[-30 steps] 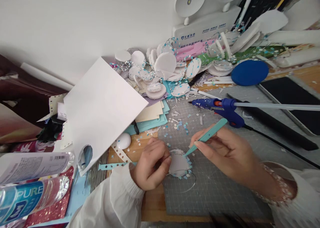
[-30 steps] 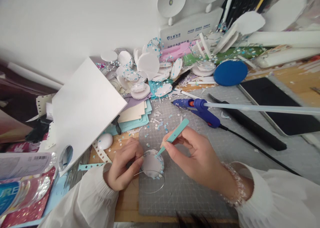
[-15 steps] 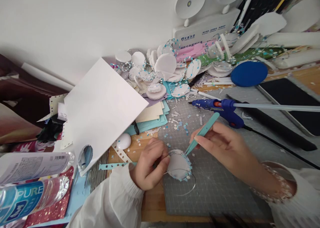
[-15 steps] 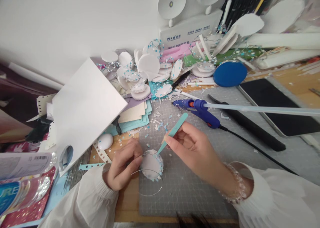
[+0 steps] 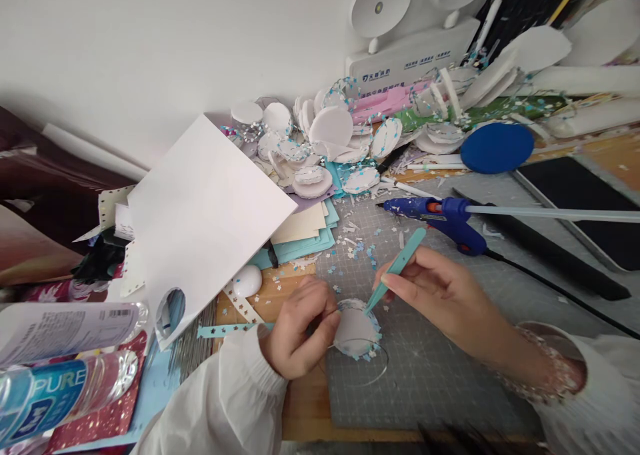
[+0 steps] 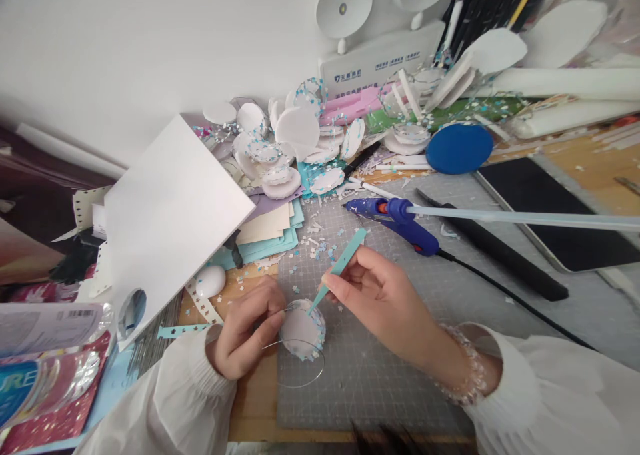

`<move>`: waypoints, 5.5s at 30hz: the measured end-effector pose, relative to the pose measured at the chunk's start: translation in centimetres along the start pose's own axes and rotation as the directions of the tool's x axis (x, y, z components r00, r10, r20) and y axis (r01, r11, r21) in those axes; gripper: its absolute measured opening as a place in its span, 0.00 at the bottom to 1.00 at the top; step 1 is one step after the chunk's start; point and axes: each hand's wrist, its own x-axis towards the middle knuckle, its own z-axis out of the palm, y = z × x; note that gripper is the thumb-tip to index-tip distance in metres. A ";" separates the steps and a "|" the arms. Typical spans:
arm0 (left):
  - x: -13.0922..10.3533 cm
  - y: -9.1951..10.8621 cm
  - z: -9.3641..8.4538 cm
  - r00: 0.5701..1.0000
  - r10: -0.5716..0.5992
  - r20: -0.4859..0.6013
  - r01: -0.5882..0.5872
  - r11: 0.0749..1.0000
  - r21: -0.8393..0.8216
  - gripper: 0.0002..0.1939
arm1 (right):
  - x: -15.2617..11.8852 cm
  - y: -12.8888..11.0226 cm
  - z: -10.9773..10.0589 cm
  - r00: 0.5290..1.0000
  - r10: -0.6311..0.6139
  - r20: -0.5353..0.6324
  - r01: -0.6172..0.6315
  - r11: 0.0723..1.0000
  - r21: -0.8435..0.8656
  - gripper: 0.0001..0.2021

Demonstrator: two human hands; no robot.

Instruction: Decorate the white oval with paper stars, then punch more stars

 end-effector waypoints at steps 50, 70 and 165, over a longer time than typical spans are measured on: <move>-0.1 0.0 0.0 1.000 0.004 0.004 -0.004 1.000 -0.013 0.12 | -0.8 0.1 0.0 0.998 -0.016 -0.053 0.017 1.000 0.011 0.02; -0.1 0.0 0.1 0.996 -0.080 0.025 0.081 0.997 -0.009 0.13 | 0.4 0.1 -2.1 0.880 -0.422 -0.220 0.339 0.880 -0.332 0.09; 0.6 -0.4 -0.3 0.887 -0.179 -0.426 0.244 0.964 0.104 0.12 | -0.7 0.6 -0.9 0.962 -0.208 0.176 0.250 0.930 -0.270 0.06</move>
